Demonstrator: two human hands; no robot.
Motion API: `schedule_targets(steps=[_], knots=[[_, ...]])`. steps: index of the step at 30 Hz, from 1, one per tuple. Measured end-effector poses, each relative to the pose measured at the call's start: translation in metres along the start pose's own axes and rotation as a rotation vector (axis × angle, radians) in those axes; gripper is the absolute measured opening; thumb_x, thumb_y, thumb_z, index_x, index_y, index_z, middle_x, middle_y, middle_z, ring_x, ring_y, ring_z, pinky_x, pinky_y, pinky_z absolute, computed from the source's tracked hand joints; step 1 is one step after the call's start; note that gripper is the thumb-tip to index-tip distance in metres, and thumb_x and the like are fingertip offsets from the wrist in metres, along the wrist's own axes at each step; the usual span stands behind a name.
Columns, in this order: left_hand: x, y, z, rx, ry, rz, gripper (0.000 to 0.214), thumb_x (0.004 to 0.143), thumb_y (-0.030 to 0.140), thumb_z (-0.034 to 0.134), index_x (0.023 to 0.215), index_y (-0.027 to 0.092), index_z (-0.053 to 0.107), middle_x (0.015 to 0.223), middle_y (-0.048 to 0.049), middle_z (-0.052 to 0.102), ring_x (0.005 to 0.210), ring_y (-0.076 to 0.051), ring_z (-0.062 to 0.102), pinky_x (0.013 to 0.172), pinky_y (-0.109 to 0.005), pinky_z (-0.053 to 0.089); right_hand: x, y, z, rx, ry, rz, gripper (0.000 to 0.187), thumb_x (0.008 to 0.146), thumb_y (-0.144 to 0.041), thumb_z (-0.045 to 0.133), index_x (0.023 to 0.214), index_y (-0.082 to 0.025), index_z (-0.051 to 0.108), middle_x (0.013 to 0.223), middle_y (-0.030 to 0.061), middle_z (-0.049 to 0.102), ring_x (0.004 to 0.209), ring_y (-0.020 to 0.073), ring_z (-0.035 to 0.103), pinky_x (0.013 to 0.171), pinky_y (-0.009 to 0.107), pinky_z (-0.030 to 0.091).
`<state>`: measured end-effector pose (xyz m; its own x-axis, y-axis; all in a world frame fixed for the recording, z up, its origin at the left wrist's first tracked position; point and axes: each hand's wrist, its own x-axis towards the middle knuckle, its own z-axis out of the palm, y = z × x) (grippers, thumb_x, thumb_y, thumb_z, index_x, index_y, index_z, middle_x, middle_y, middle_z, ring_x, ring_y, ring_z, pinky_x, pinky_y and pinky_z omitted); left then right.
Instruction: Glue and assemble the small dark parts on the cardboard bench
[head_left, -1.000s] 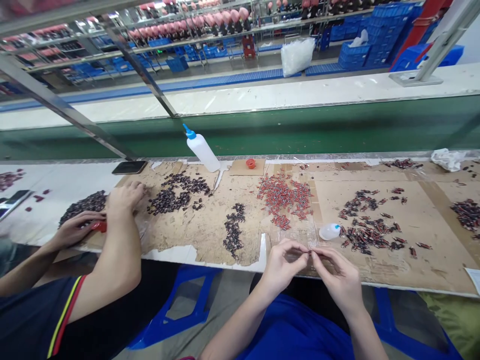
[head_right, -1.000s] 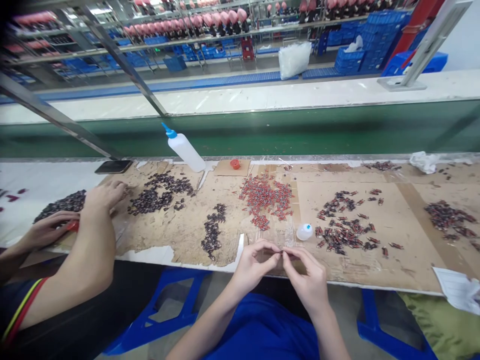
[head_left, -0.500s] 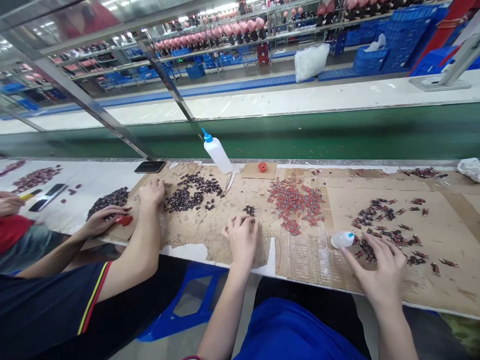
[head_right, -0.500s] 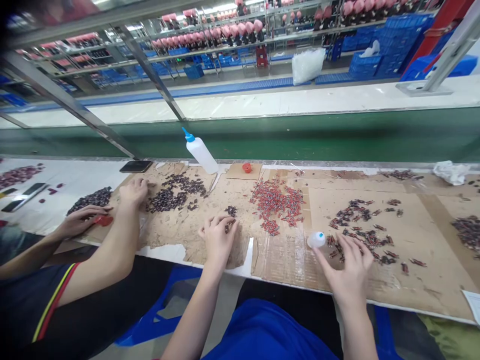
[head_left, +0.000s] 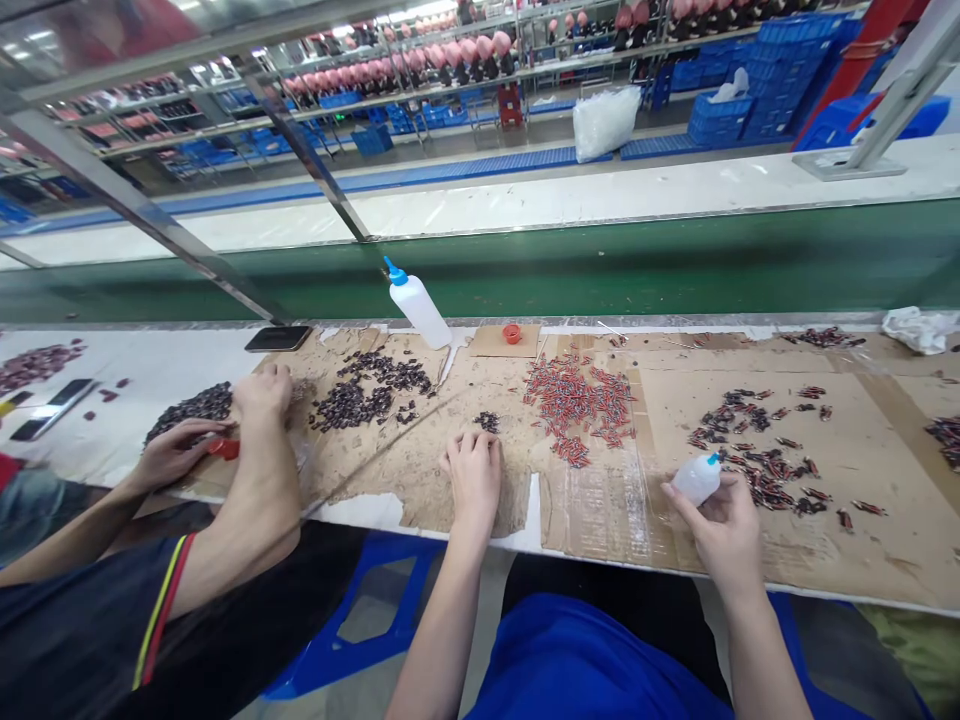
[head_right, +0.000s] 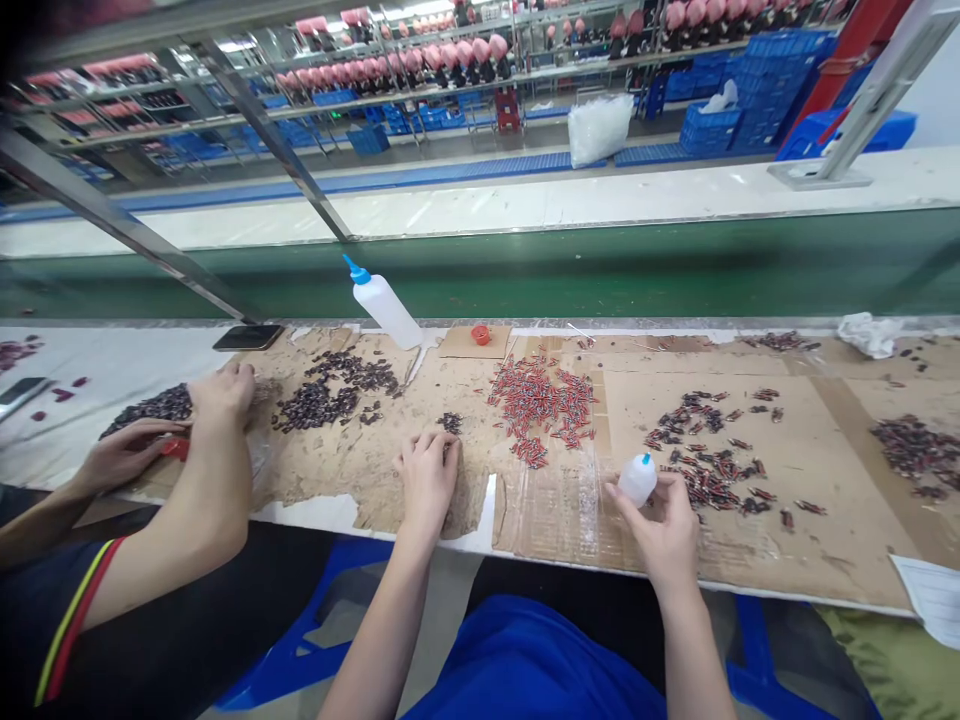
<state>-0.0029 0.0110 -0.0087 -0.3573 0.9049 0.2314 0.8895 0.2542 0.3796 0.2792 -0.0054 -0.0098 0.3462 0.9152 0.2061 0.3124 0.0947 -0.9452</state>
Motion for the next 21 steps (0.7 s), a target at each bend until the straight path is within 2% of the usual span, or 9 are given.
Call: schedule_targets(steps=[2, 5, 9, 12, 14, 16, 21], knots=[[0.002, -0.001, -0.001, -0.007, -0.006, 0.036, 0.015, 0.089, 0.018, 0.052, 0.081, 0.02, 0.065, 0.098, -0.0104, 0.068, 0.104, -0.031, 0.051, 0.084, -0.045, 0.038, -0.001, -0.004, -0.001, 0.055, 0.045, 0.055, 0.047, 0.052, -0.051, 0.083, 0.073, -0.021, 0.054, 0.068, 0.0028, 0.07, 0.06, 0.0202, 0.065, 0.057, 0.032, 0.051], [-0.001, 0.007, -0.001, -0.093, -0.039, 0.118, 0.014, 0.09, 0.016, 0.051, 0.084, 0.02, 0.063, 0.097, -0.0093, 0.068, 0.101, -0.029, 0.053, 0.081, -0.041, 0.039, -0.002, -0.007, -0.002, 0.14, 0.11, 0.099, 0.046, 0.048, -0.049, 0.085, 0.074, -0.019, 0.062, 0.068, 0.0028, 0.069, 0.057, 0.0169, 0.061, 0.053, 0.029, 0.048], [-0.024, 0.033, 0.007, -0.312, -0.157, 0.357, 0.008, 0.09, 0.016, 0.055, 0.09, 0.021, 0.061, 0.093, -0.0036, 0.071, 0.094, -0.022, 0.059, 0.082, -0.036, 0.039, -0.001, -0.005, 0.001, 0.356, 0.164, 0.218, 0.043, 0.048, -0.043, 0.086, 0.075, -0.016, 0.067, 0.074, 0.0047, 0.07, 0.06, 0.017, 0.062, 0.054, 0.028, 0.048], [-0.046, 0.055, 0.017, -0.41, -0.214, 0.505, 0.006, 0.089, 0.019, 0.059, 0.094, 0.022, 0.06, 0.092, -0.0007, 0.073, 0.092, -0.018, 0.062, 0.085, -0.036, 0.037, -0.001, -0.005, 0.005, 0.47, 0.203, 0.3, 0.04, 0.05, -0.045, 0.083, 0.071, -0.016, 0.065, 0.072, 0.0047, 0.068, 0.059, 0.0159, 0.06, 0.048, 0.025, 0.043], [-0.056, 0.063, 0.023, -0.432, -0.233, 0.567, 0.006, 0.09, 0.019, 0.059, 0.095, 0.023, 0.06, 0.092, 0.0, 0.074, 0.091, -0.017, 0.064, 0.086, -0.036, 0.036, -0.002, -0.005, 0.006, 0.433, 0.211, 0.291, 0.038, 0.058, -0.05, 0.077, 0.07, -0.016, 0.064, 0.065, 0.0032, 0.065, 0.052, 0.0131, 0.055, 0.042, 0.022, 0.037], [-0.06, 0.066, 0.027, -0.448, -0.237, 0.589, 0.009, 0.09, 0.02, 0.059, 0.098, 0.023, 0.06, 0.093, -0.0003, 0.074, 0.092, -0.018, 0.065, 0.087, -0.037, 0.036, -0.004, -0.007, 0.008, 0.308, 0.192, 0.233, 0.038, 0.065, -0.052, 0.072, 0.069, -0.016, 0.063, 0.058, 0.0009, 0.061, 0.046, 0.0111, 0.049, 0.04, 0.022, 0.034], [-0.06, 0.063, 0.029, -0.506, -0.219, 0.541, 0.014, 0.087, 0.019, 0.062, 0.1, 0.024, 0.062, 0.097, -0.0016, 0.076, 0.094, -0.018, 0.067, 0.088, -0.037, 0.037, -0.012, -0.011, 0.015, 0.05, 0.138, 0.079, 0.037, 0.069, -0.053, 0.069, 0.064, -0.018, 0.059, 0.055, 0.0003, 0.06, 0.05, 0.0139, 0.053, 0.049, 0.025, 0.043]])
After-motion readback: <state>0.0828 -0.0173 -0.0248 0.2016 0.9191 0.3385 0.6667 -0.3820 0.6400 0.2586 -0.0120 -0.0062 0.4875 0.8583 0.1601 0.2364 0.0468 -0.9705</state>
